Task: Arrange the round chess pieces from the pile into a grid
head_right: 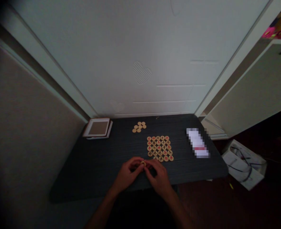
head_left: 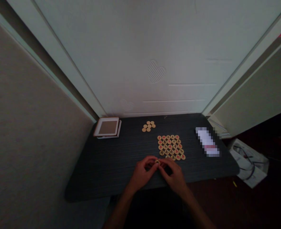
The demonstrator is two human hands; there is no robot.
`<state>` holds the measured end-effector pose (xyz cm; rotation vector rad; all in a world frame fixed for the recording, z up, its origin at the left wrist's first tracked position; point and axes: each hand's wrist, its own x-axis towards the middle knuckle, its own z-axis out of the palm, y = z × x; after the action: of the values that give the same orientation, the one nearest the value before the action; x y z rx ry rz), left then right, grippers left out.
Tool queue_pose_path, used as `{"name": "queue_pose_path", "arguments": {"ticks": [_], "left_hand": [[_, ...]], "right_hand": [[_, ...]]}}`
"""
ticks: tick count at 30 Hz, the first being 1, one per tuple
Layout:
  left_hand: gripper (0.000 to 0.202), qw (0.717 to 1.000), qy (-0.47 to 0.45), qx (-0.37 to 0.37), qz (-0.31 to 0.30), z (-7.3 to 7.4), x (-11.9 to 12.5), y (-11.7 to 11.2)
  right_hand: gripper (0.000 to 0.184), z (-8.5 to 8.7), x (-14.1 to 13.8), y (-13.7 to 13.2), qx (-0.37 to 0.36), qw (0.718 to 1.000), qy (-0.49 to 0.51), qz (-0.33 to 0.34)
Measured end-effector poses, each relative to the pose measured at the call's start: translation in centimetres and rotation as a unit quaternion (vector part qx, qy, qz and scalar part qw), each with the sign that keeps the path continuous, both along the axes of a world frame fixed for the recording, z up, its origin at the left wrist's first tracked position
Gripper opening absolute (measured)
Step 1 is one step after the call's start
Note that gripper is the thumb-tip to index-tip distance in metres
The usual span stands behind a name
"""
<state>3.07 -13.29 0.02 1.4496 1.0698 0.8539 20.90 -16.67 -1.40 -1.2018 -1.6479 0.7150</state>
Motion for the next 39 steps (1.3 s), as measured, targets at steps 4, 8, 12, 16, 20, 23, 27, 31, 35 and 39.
{"name": "queue_pose_path", "arguments": {"ticks": [4,8,12,16,20,23,27,31,35,39], "left_hand": [[0.021,1.000,0.007,-0.003,0.006,-0.1,0.2,0.0],[0.021,1.000,0.014,0.000,0.001,0.1,0.3,0.0],[0.026,1.000,0.002,-0.009,-0.017,0.3,0.1,0.0],[0.031,0.999,-0.014,-0.009,-0.029,0.4,0.0,-0.1],[0.035,0.999,-0.024,-0.013,-0.041,0.7,0.0,-0.3],[0.035,0.999,-0.020,-0.021,-0.045,0.8,0.0,-0.3],[0.036,0.999,-0.006,-0.023,-0.040,0.6,-0.1,-0.1],[0.035,1.000,0.013,-0.007,-0.027,0.3,-0.1,0.0],[0.028,0.997,0.066,0.035,-0.029,0.3,-0.1,0.2],[0.025,0.984,0.143,0.097,-0.046,0.7,-0.1,0.6]], "right_hand": [[0.025,0.1,-0.2,-0.2,0.014,1.000,-0.010,0.013],[0.026,0.2,-0.3,-0.1,0.014,1.000,-0.018,0.013],[0.026,0.2,-0.2,-0.1,0.015,1.000,-0.021,0.003],[0.027,0.2,-0.3,-0.1,0.020,1.000,-0.018,-0.016],[0.027,0.2,-0.2,0.0,0.023,0.999,-0.018,-0.023],[0.026,0.2,-0.2,0.1,0.020,0.999,-0.022,-0.029],[0.024,0.5,-0.2,0.0,0.023,0.999,-0.019,-0.046],[0.022,0.7,0.7,-0.2,0.039,0.995,-0.016,-0.085],[0.020,0.7,3.5,-0.1,0.054,0.988,-0.034,-0.138],[0.018,0.2,7.3,0.6,0.060,0.974,-0.051,-0.211]]}}
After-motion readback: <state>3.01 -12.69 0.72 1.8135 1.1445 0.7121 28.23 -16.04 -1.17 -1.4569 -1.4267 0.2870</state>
